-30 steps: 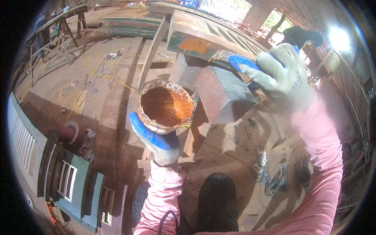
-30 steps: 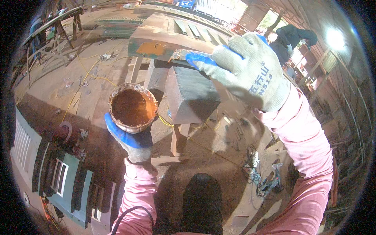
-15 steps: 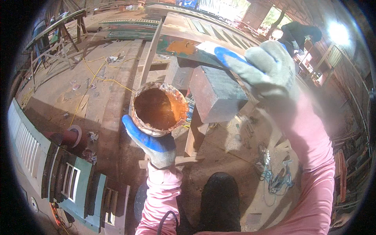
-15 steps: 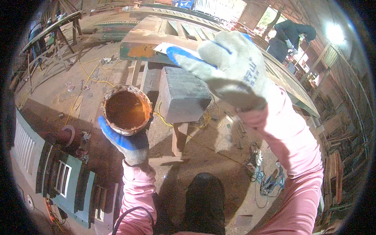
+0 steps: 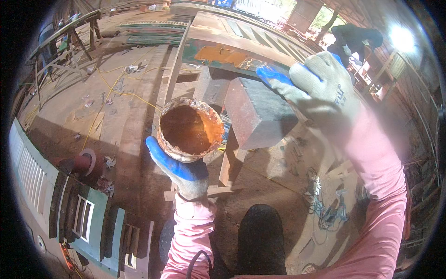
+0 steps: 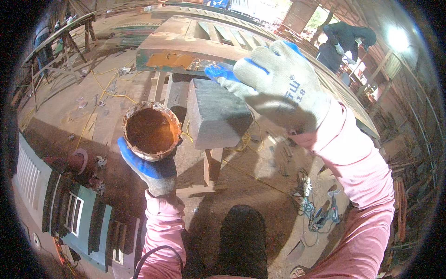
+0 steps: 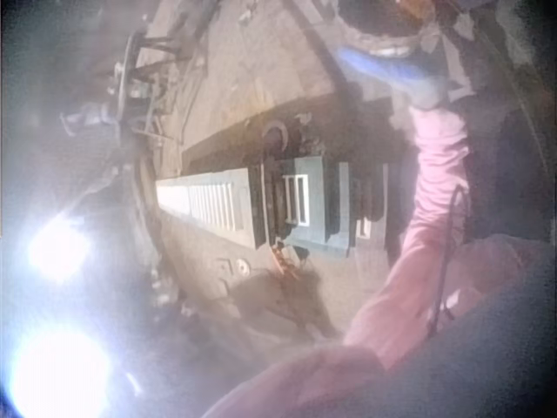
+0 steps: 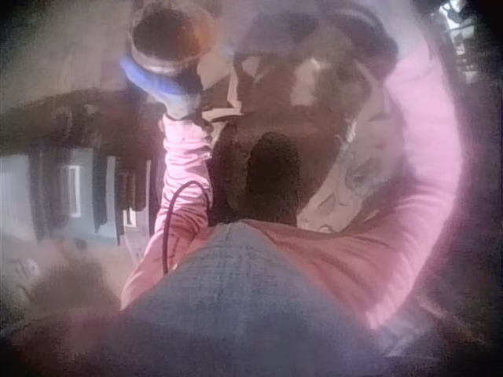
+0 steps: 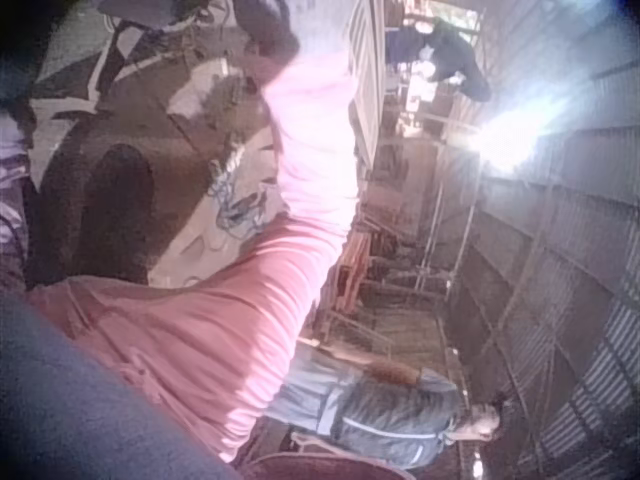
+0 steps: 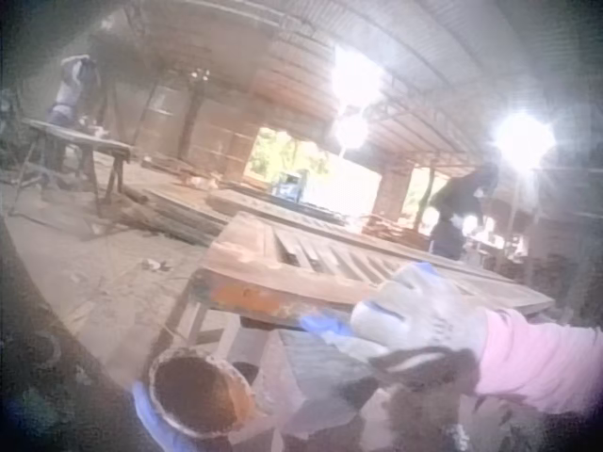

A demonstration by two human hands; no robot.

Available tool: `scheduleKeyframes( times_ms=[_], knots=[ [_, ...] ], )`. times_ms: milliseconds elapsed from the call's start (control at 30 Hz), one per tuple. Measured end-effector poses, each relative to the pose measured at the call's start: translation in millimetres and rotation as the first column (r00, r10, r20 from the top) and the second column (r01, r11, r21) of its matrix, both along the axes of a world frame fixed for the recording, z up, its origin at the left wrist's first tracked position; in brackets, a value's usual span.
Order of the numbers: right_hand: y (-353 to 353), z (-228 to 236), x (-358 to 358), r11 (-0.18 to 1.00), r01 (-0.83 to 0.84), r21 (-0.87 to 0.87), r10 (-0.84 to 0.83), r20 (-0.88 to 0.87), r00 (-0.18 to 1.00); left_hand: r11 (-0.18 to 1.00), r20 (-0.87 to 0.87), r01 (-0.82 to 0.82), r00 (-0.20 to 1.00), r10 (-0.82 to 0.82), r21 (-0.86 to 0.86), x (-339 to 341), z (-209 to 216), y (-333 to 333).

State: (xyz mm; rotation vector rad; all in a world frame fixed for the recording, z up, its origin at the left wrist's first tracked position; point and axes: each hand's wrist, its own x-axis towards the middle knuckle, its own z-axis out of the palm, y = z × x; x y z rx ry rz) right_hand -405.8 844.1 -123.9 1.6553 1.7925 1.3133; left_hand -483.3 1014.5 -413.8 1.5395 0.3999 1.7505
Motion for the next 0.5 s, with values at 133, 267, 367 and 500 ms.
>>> scheduleKeyframes(
  times_ms=[133,267,367,500],
  knots=[
    [-3.4,-0.2,0.8,0.989,-0.126,0.077,0.131,-0.077,0.988,0.994,0.015,0.065,0.998,-0.064,-0.084,2.6,-6.3,0.5],
    [13.0,-1.0,-1.6,0.977,-0.195,0.089,0.193,0.026,0.981,0.936,0.148,0.301,0.95,-0.276,-0.183,9.3,-16.4,1.0],
    [10.0,-3.8,6.6,0.984,-0.165,0.063,0.169,-0.065,0.983,0.939,0.166,0.296,0.949,-0.268,-0.178,9.1,-16.0,2.8],
    [6.0,-4.7,-0.8,0.994,-0.101,0.032,0.103,-0.074,0.992,0.977,0.102,0.183,0.98,-0.172,-0.111,5.9,-10.0,1.4]
  ],
)
